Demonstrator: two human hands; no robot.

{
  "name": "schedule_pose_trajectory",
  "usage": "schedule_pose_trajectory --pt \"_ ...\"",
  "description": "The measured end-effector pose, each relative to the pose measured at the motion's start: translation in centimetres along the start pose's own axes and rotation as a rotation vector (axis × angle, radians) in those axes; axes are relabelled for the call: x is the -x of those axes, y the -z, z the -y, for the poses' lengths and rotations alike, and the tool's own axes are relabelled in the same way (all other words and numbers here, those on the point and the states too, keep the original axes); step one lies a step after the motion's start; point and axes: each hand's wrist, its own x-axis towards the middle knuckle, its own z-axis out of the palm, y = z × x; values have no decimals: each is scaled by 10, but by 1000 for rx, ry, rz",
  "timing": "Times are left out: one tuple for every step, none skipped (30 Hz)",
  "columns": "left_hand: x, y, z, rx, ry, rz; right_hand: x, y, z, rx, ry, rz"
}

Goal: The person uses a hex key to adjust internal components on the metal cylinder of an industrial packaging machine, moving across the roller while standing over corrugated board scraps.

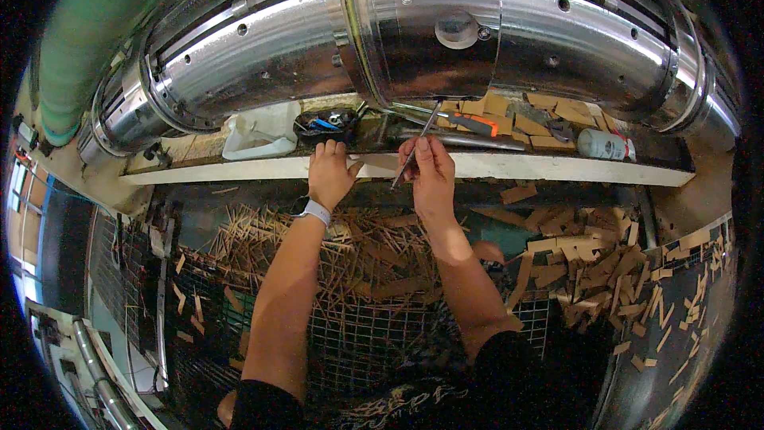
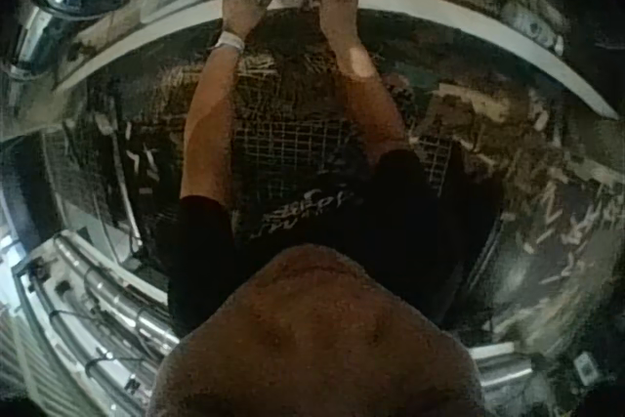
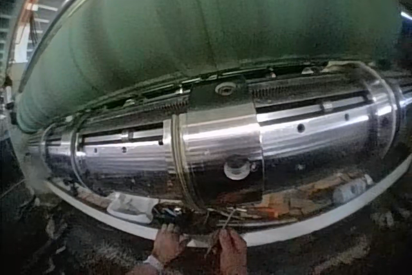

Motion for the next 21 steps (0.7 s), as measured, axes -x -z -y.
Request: schedule_pose_trajectory --pt "-2 1 -3 4 9 -1 -1 3 1 18 11 1" --pt "-2 1 -4 3 20 4 -1 0 1 19 20 -9" --pt "-2 1 -4 3 31 9 0 -4 2 20 28 -18" --pt "-1 -1 -3 4 32 12 0 -7 4 21 37 -28" --pt "0 0 -3 4 34 12 1 -8 8 37 7 -39" --pt "0 0 -2 3 36 13 1 -7 12 54 -23 -50" --pt "0 0 -3 3 33 18 2 -5 15 72 -53 -62" --pt "0 3 -3 -5 32 29 2 5 7 95 -19 -2" --pt "-4 4 -4 -3 26 27 -1 15 8 128 28 59" --pt "-6 6 -4 -15 29 25 1 21 11 211 -28 92" --pt "-6 4 -4 -19 30 29 0 19 12 189 -47 60" --pt "-6 2 -6 -23 31 32 0 12 10 167 -65 28" --pt "-6 -1 -8 -23 35 33 -1 8 8 145 -83 -4" --pt "-6 1 -6 -35 40 29 -3 3 6 132 -26 22" --pt "-7 3 -4 -47 45 24 -4 4 3 3 -6 49" --pt "-6 2 -3 -50 43 34 -4 6 -3 -127 14 75" --pt "-6 2 -6 -49 43 39 -4 9 -7 -251 35 105" --pt "-6 2 -8 -48 43 45 -5 15 -8 -266 -4 163" --pt "-8 3 -8 -57 56 41 -7 23 -6 -422 -157 264" --pt "-7 6 -9 -64 73 41 -7 27 2 -574 -319 364" --pt "-7 8 -10 -72 91 41 -8 30 6 -725 -484 463"
